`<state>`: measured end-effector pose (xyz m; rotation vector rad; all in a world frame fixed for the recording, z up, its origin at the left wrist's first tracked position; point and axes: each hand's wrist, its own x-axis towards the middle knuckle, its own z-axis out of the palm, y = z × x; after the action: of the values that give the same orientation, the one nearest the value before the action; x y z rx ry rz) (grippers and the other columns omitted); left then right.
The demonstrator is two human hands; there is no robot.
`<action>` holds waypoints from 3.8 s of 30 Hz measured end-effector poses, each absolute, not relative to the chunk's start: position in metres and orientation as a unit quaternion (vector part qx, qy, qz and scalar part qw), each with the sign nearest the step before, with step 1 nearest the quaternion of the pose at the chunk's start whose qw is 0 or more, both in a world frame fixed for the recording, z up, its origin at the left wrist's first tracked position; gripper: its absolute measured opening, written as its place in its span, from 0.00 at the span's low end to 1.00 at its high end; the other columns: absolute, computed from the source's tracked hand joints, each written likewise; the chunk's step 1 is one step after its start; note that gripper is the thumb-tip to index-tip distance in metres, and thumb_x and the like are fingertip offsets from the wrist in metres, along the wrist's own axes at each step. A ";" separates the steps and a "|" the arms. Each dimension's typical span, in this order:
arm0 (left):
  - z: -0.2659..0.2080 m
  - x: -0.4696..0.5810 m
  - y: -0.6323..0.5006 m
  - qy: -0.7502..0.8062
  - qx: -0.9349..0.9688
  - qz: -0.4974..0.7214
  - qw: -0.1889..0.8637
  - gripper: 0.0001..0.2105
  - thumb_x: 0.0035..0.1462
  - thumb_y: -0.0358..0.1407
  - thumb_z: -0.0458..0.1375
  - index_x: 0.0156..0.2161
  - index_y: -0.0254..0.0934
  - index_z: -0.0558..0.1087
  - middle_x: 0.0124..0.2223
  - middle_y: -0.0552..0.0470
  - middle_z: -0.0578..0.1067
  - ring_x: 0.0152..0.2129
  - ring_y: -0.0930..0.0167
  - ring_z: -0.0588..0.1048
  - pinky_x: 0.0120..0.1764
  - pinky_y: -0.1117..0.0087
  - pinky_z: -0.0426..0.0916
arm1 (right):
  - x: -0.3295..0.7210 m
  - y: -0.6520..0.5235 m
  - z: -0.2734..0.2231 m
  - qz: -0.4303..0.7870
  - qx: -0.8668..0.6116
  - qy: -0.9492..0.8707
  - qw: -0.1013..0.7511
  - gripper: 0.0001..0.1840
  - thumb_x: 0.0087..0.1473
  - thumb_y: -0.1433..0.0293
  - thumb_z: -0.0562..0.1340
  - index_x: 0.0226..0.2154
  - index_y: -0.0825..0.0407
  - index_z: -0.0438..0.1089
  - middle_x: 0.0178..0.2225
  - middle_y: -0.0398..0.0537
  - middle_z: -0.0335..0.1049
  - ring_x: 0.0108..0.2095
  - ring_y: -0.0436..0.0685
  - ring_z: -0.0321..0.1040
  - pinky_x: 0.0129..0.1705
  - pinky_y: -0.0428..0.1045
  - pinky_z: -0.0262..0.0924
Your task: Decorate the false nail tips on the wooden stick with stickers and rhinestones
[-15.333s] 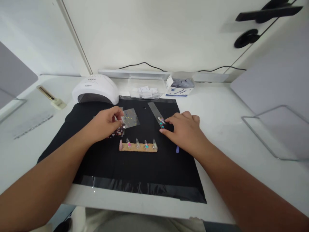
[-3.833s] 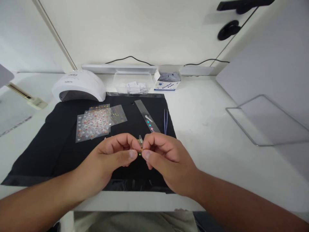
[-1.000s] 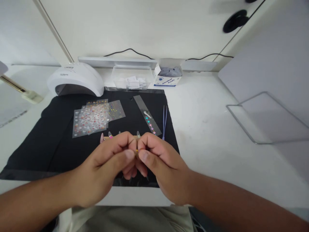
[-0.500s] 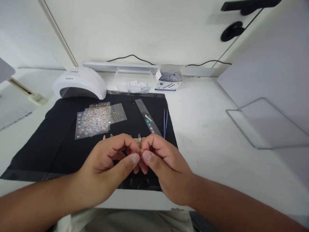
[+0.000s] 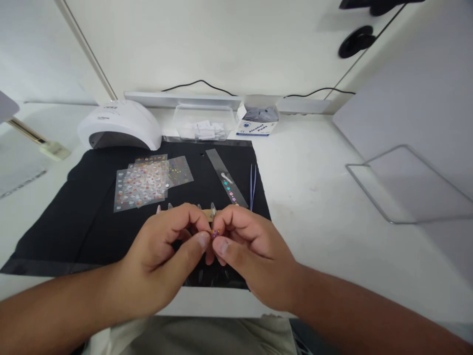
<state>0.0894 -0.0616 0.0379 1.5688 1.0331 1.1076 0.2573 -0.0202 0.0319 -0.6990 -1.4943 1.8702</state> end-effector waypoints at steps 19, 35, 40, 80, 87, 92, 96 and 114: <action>0.037 0.088 -0.061 0.440 0.659 0.452 0.409 0.07 0.64 0.27 0.53 0.35 0.39 0.69 0.29 0.60 0.74 0.25 0.80 0.71 0.30 0.80 0.66 | 0.256 -0.018 0.034 0.683 -0.308 -0.585 0.310 0.06 0.55 0.70 0.60 0.28 0.51 0.63 0.22 0.38 0.62 0.23 0.46 0.60 0.24 0.43 0.54; 0.036 0.087 -0.059 0.400 0.698 0.394 0.445 0.09 0.66 0.27 0.46 0.33 0.39 0.60 0.28 0.59 0.65 0.24 0.76 0.63 0.28 0.73 0.60 | 0.256 -0.020 0.033 0.605 -0.256 -0.686 0.314 0.10 0.59 0.74 0.53 0.27 0.49 0.56 0.22 0.37 0.58 0.24 0.48 0.56 0.27 0.45 0.54; 0.034 0.088 -0.062 0.403 0.683 0.406 0.455 0.10 0.67 0.27 0.45 0.32 0.39 0.60 0.29 0.57 0.67 0.24 0.76 0.64 0.26 0.73 0.59 | 0.254 -0.021 0.029 0.612 -0.240 -0.678 0.330 0.10 0.61 0.72 0.52 0.28 0.49 0.56 0.23 0.37 0.58 0.24 0.48 0.56 0.28 0.46 0.55; 0.033 0.091 -0.056 0.413 0.717 0.396 0.398 0.09 0.65 0.29 0.46 0.32 0.39 0.60 0.27 0.57 0.65 0.23 0.74 0.64 0.28 0.72 0.61 | 0.252 -0.025 0.022 0.575 -0.260 -0.688 0.358 0.09 0.58 0.72 0.55 0.28 0.48 0.54 0.22 0.37 0.59 0.23 0.47 0.55 0.24 0.45 0.53; 0.031 0.093 -0.056 0.409 0.748 0.406 0.329 0.07 0.62 0.27 0.47 0.33 0.39 0.60 0.26 0.57 0.65 0.21 0.76 0.62 0.25 0.73 0.60 | 0.254 -0.028 0.025 0.440 -0.255 -0.783 0.358 0.08 0.58 0.74 0.52 0.30 0.48 0.52 0.25 0.38 0.54 0.24 0.49 0.51 0.25 0.47 0.49; 0.031 0.093 -0.058 0.404 0.750 0.411 0.324 0.07 0.60 0.26 0.48 0.32 0.39 0.60 0.25 0.59 0.63 0.20 0.77 0.61 0.25 0.75 0.59 | 0.257 -0.025 0.026 0.423 -0.217 -0.803 0.358 0.08 0.57 0.76 0.52 0.30 0.48 0.52 0.25 0.38 0.55 0.24 0.49 0.52 0.26 0.47 0.50; 0.034 0.093 -0.059 0.403 0.744 0.407 0.344 0.08 0.61 0.26 0.47 0.31 0.39 0.58 0.23 0.62 0.60 0.17 0.78 0.57 0.25 0.73 0.58 | 0.259 -0.019 0.027 0.451 -0.188 -0.801 0.345 0.08 0.58 0.75 0.52 0.30 0.48 0.52 0.25 0.37 0.54 0.23 0.49 0.51 0.27 0.47 0.50; 0.026 0.088 -0.070 0.393 0.640 0.427 0.503 0.12 0.69 0.30 0.43 0.32 0.39 0.61 0.28 0.58 0.63 0.25 0.75 0.62 0.31 0.74 0.62 | 0.259 -0.015 0.007 0.556 -0.097 -0.728 0.390 0.08 0.64 0.70 0.51 0.32 0.48 0.53 0.26 0.38 0.57 0.25 0.49 0.56 0.29 0.47 0.55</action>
<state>0.0880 -0.0704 0.0259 1.5465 0.9501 1.0312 0.2590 -0.0149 0.0073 -0.2467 -1.8492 1.4127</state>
